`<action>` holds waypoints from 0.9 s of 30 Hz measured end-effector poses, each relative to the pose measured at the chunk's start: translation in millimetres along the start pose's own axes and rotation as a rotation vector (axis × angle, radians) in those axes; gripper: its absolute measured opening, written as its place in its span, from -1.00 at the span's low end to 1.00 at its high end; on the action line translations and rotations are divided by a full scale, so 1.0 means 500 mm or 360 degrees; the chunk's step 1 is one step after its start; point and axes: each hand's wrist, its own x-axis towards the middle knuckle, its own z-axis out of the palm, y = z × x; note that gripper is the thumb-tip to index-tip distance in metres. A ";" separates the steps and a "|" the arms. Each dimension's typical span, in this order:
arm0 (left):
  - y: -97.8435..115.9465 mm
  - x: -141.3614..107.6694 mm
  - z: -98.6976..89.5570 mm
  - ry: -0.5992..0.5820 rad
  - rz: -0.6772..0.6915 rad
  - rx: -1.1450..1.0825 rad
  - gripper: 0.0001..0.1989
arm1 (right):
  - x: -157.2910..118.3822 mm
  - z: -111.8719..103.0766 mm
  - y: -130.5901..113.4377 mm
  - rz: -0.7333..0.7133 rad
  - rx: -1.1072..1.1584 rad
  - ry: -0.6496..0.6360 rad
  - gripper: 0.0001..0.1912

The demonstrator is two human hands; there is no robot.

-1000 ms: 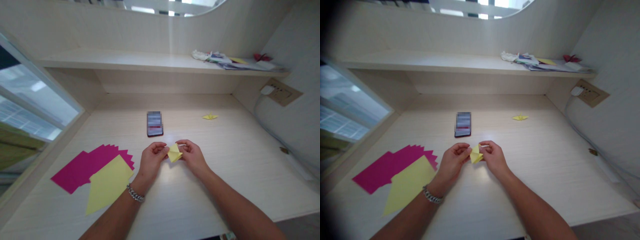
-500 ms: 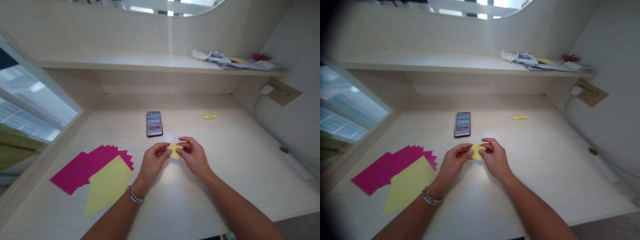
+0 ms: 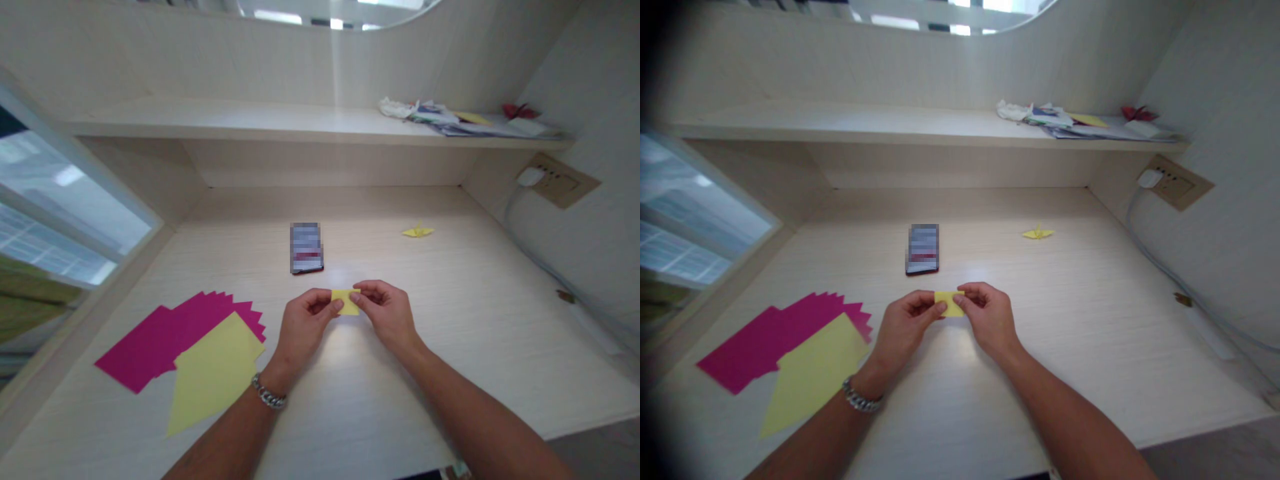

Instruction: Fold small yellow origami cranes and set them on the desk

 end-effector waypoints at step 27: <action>0.007 0.002 0.001 -0.0053 -0.0284 -0.0085 -0.75 | 0.008 -0.001 0.009 0.0139 0.0068 -0.0035 -0.79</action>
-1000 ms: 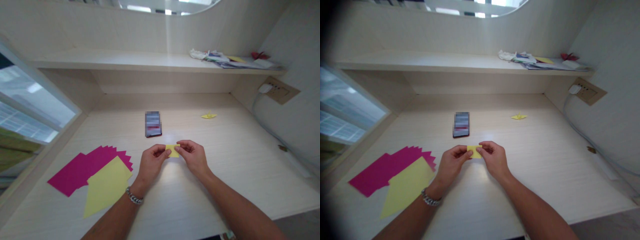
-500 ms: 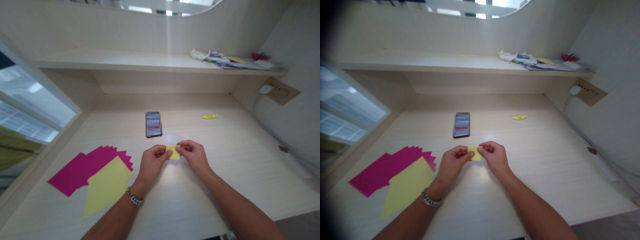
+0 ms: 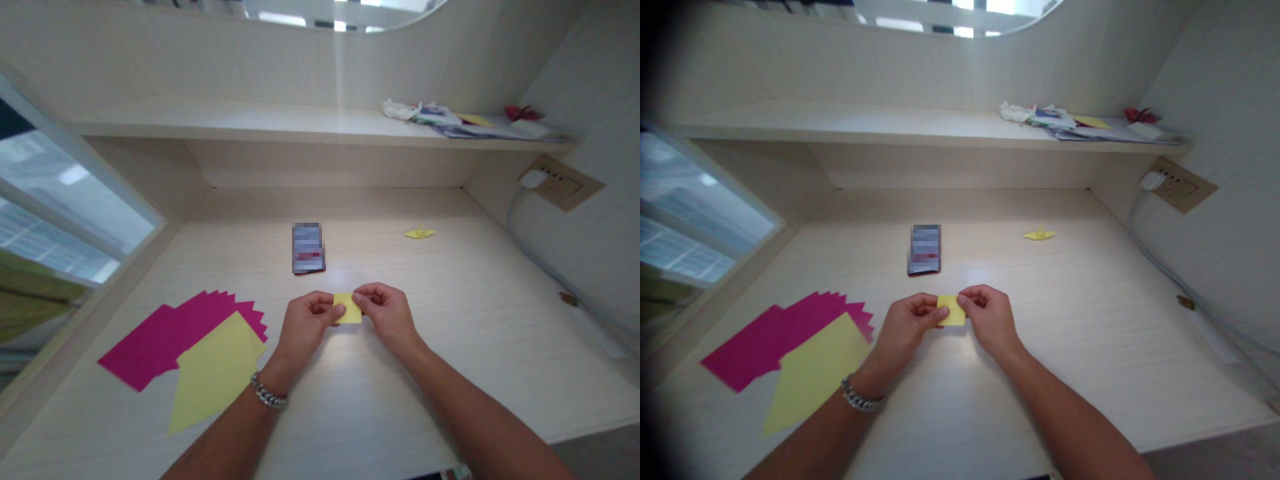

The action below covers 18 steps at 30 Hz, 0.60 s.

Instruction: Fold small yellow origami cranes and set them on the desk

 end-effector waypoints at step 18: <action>-0.001 -0.002 0.006 -0.0172 0.0031 0.0129 -0.77 | 0.000 0.000 -0.003 -0.0069 0.0030 0.0131 -0.75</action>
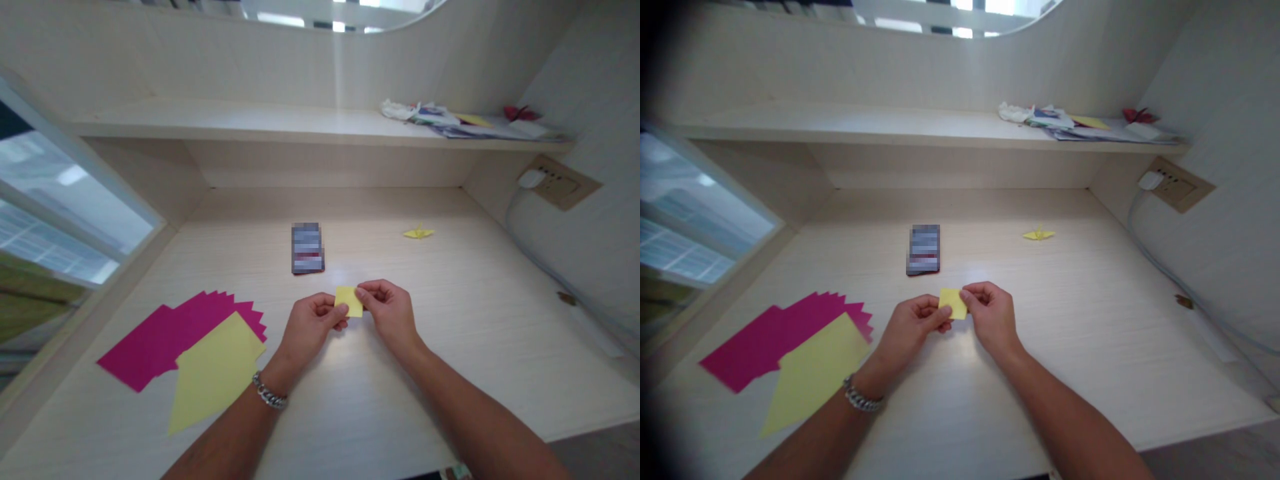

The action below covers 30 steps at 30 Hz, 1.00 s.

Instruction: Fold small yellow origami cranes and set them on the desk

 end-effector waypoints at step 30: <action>0.014 0.005 -0.020 0.0064 -0.0009 0.0082 -0.83 | 0.013 -0.016 0.009 0.0176 -0.0113 -0.0440 -0.67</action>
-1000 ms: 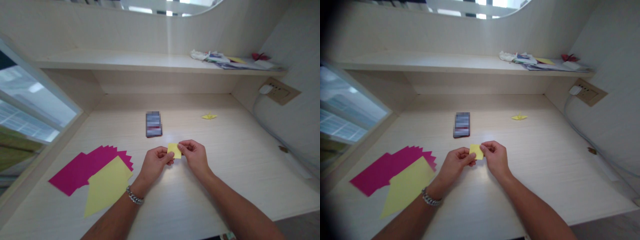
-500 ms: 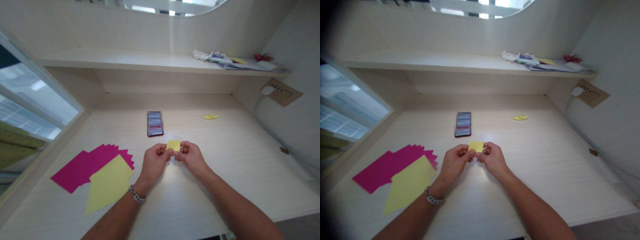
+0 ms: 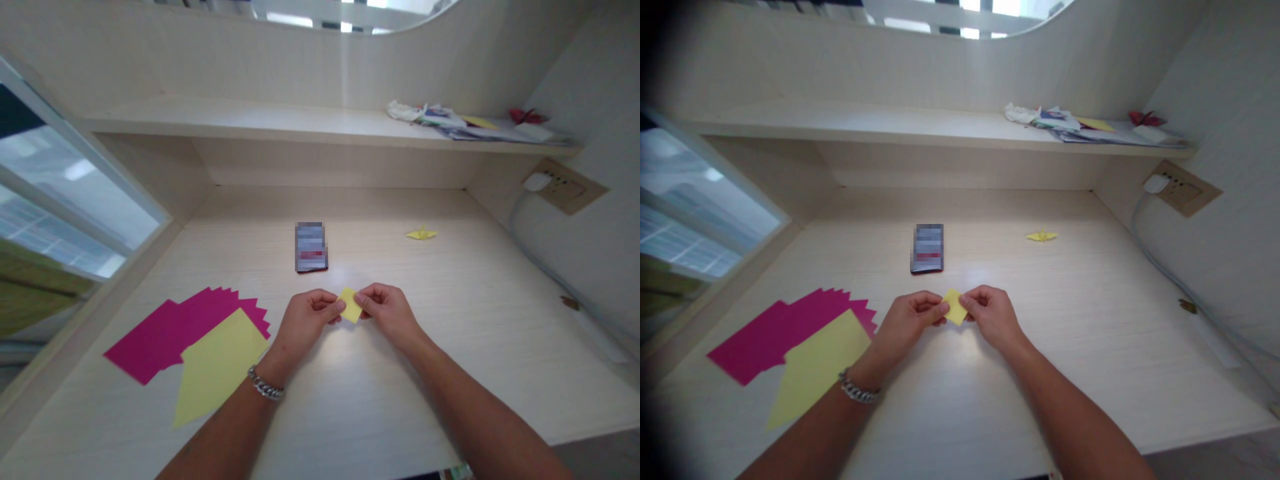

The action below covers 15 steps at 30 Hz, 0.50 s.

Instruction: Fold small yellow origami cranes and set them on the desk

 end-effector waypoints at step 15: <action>0.000 -0.004 0.001 -0.0013 0.0064 0.0142 -0.81 | -0.003 0.008 -0.003 -0.0179 -0.0180 0.0148 -0.79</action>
